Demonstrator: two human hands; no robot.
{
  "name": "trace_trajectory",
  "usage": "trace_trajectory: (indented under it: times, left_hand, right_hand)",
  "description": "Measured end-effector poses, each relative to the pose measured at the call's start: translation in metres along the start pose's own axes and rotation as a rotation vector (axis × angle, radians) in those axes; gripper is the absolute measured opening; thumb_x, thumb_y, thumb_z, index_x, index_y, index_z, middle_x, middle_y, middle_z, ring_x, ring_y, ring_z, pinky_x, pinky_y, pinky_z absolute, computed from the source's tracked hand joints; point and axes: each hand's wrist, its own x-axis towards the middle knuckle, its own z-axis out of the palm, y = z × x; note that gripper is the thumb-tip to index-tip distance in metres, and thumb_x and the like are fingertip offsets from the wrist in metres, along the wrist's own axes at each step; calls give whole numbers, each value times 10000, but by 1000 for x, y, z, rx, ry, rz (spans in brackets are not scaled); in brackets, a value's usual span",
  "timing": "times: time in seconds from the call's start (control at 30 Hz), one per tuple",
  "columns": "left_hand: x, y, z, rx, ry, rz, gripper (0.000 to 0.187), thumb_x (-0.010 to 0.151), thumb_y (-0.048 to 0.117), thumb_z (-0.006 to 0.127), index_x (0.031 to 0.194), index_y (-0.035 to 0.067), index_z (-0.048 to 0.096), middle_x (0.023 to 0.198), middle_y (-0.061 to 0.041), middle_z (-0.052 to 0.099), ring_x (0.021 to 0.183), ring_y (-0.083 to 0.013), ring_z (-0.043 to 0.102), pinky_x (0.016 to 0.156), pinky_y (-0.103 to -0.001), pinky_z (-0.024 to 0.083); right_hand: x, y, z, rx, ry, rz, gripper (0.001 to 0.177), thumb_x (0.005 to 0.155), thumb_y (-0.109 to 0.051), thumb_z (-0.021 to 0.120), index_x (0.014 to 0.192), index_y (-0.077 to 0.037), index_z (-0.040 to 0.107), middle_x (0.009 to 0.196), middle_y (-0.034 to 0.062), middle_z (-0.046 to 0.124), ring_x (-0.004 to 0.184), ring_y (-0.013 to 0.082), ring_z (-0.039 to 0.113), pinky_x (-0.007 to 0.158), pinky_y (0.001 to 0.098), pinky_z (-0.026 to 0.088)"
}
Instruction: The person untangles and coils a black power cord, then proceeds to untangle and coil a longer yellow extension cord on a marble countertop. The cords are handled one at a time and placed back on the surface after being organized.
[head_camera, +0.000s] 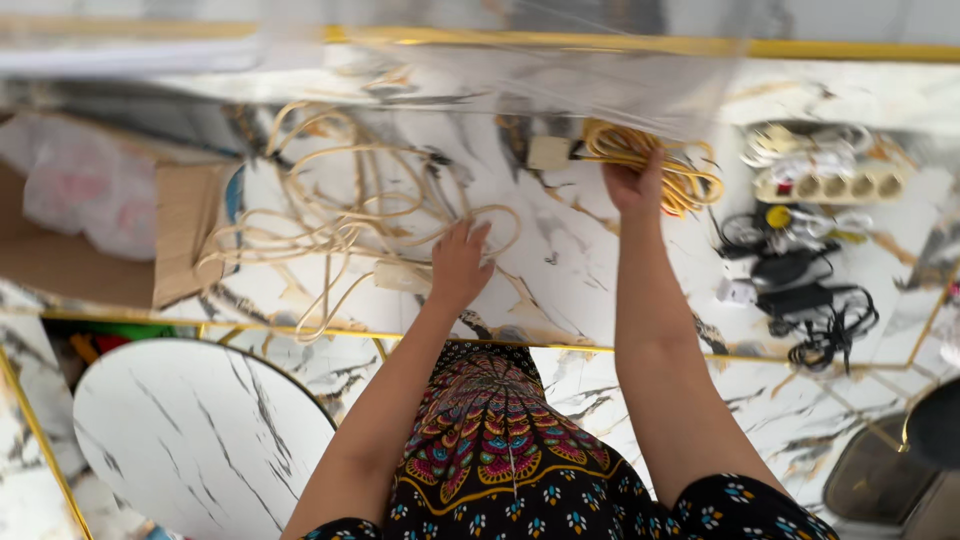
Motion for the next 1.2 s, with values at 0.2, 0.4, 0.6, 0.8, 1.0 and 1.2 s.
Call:
trace_trajectory:
  times: [0.2,0.4,0.6,0.8,1.0,1.2]
  left_hand:
    - [-102,-45,13,-42,-280,-274,649,743,250,809,1343,167,575,1348,-108,577,1276,-338,532,1027,-554,427]
    - [-151,-64,25,-135,-427,-373,620,786,266,777,1364,171,574,1305,-103,597,1212,-323,576,992,-541,457]
    - [-156,-87,9,-225,-311,-355,629,800,288,781,1371,136,566,1285,-126,607,1163,-355,590,977,-496,489]
    - [-144,-117,-43,-371,-211,-388,621,838,264,768,1394,94,548,1338,-142,590,1226,-357,554,1041,-484,447]
    - [-114,-134,-153,-273,204,-237,616,853,275,799,1387,69,569,1437,-245,501,1344,-417,450,1099,-523,377]
    - [-60,-79,-297,-265,365,127,644,865,395,798,1365,47,590,1380,-212,541,1304,-379,506,1071,-510,432]
  right_hand:
    - [-53,65,-3,-975,649,-454,355,991,-352,729,976,-41,558,896,75,616,793,218,578,668,391,420]
    - [-98,194,5,-2091,154,-498,231,1003,-201,598,1205,-90,588,831,95,652,769,252,643,707,364,475]
    - [-28,282,50,-2493,-504,-848,685,773,-166,763,1391,-55,490,1188,194,653,1129,397,543,860,514,460]
    - [17,312,64,-2898,-561,-643,181,886,-130,721,1065,-121,700,1062,66,682,1156,330,550,944,547,419]
    - [-57,280,180,-2416,-974,-751,162,930,-36,687,1085,-82,704,985,84,660,1000,310,626,901,440,455]
    - [-212,278,400,-2322,-1528,-1239,174,839,-19,721,995,-93,741,974,51,684,1017,246,659,1025,426,478]
